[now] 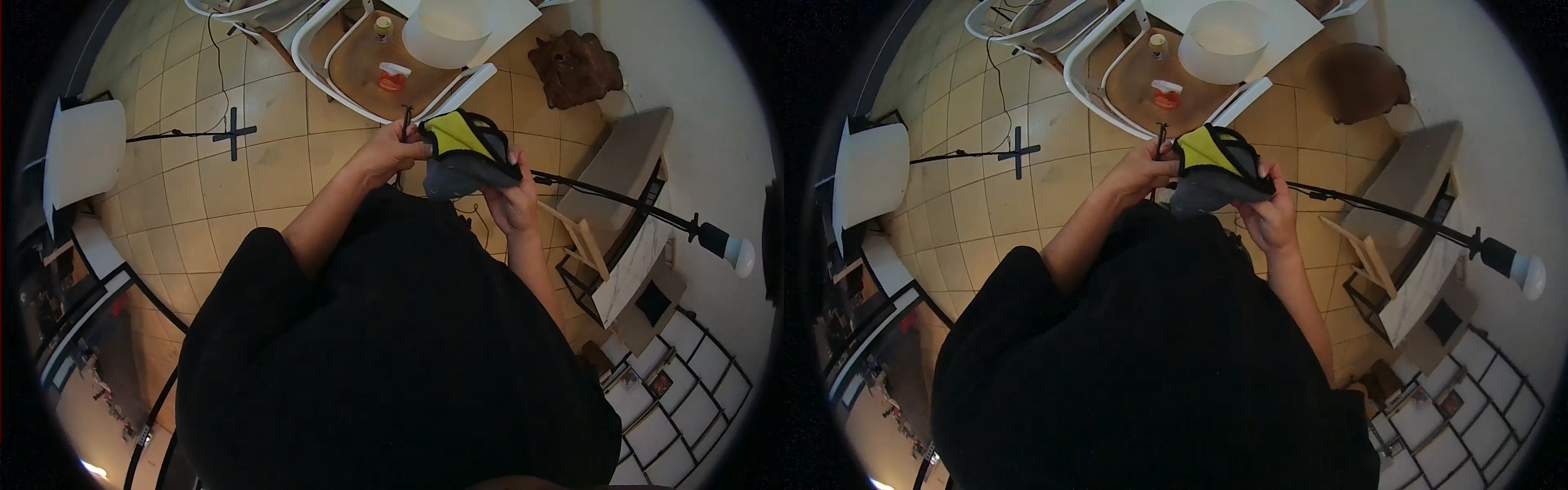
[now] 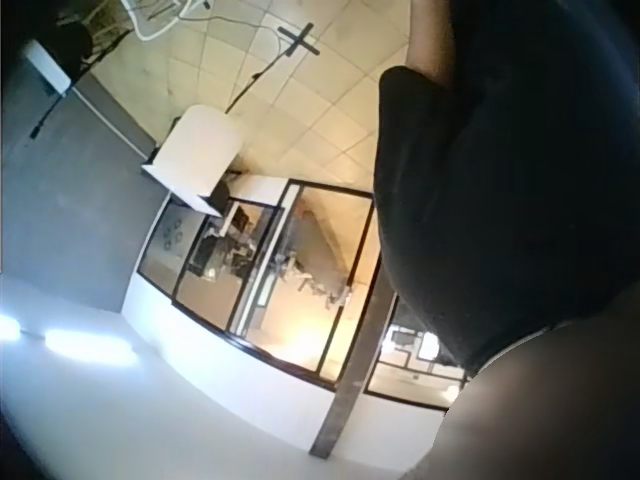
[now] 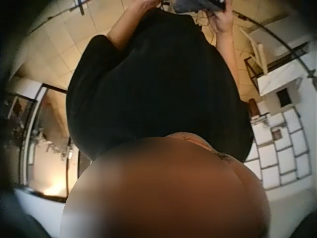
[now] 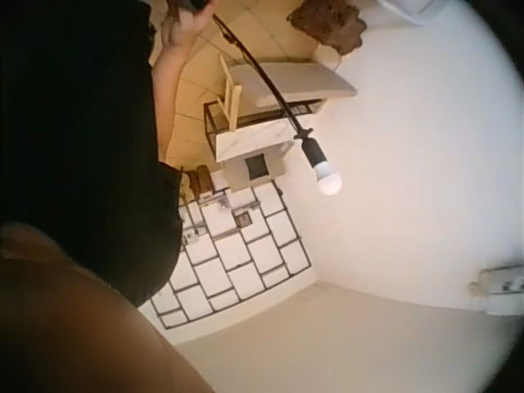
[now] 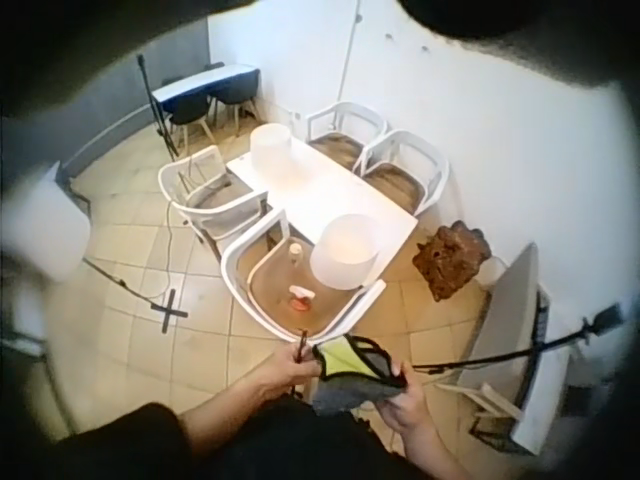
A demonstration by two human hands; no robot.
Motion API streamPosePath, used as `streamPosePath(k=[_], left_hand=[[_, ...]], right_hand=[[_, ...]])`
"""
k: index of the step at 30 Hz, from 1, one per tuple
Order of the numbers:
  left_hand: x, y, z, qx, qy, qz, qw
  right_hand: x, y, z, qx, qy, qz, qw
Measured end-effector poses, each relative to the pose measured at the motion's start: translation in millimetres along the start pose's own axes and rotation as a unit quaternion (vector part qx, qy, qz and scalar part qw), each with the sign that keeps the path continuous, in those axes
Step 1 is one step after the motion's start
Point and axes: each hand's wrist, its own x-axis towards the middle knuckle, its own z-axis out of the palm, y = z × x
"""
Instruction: Assembling and cleaning a standing lamp.
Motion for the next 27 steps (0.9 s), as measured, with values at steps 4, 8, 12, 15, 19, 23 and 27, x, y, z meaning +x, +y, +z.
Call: streamPosePath(k=[4, 8, 12, 15, 19, 23, 27], left_hand=[[-0.8, 1.1, 9.3, 0.082, 0.068, 0.092, 0.99], [-4.5, 8.2, 10.3, 0.258, 0.106, 0.236, 0.931], [-8.3, 15.0, 7.7, 0.321, 0.095, 0.256, 0.907], [-11.2, 20.0, 5.0, 0.401, 0.105, 0.297, 0.86], [-17.6, 22.2, 0.9, 0.496, 0.151, 0.303, 0.8], [-23.7, 21.7, -5.8, 0.506, 0.167, 0.307, 0.789], [-25.0, 23.1, -11.8, 0.484, 0.198, 0.305, 0.796]], right_hand=[[7.1, 8.3, -10.6, -0.172, 0.153, 0.076, 0.97], [7.4, 19.6, -25.9, -0.346, 0.204, 0.115, 0.909], [0.8, 22.5, -32.7, -0.425, 0.138, 0.032, 0.894], [-2.0, 17.9, -31.5, -0.461, 0.084, -0.057, 0.882], [-4.5, 13.9, -26.4, -0.56, 0.026, -0.057, 0.826], [-8.4, 20.7, -20.9, -0.649, -0.016, -0.135, 0.749], [-4.6, 24.7, -20.6, -0.605, -0.032, -0.1, 0.789]])
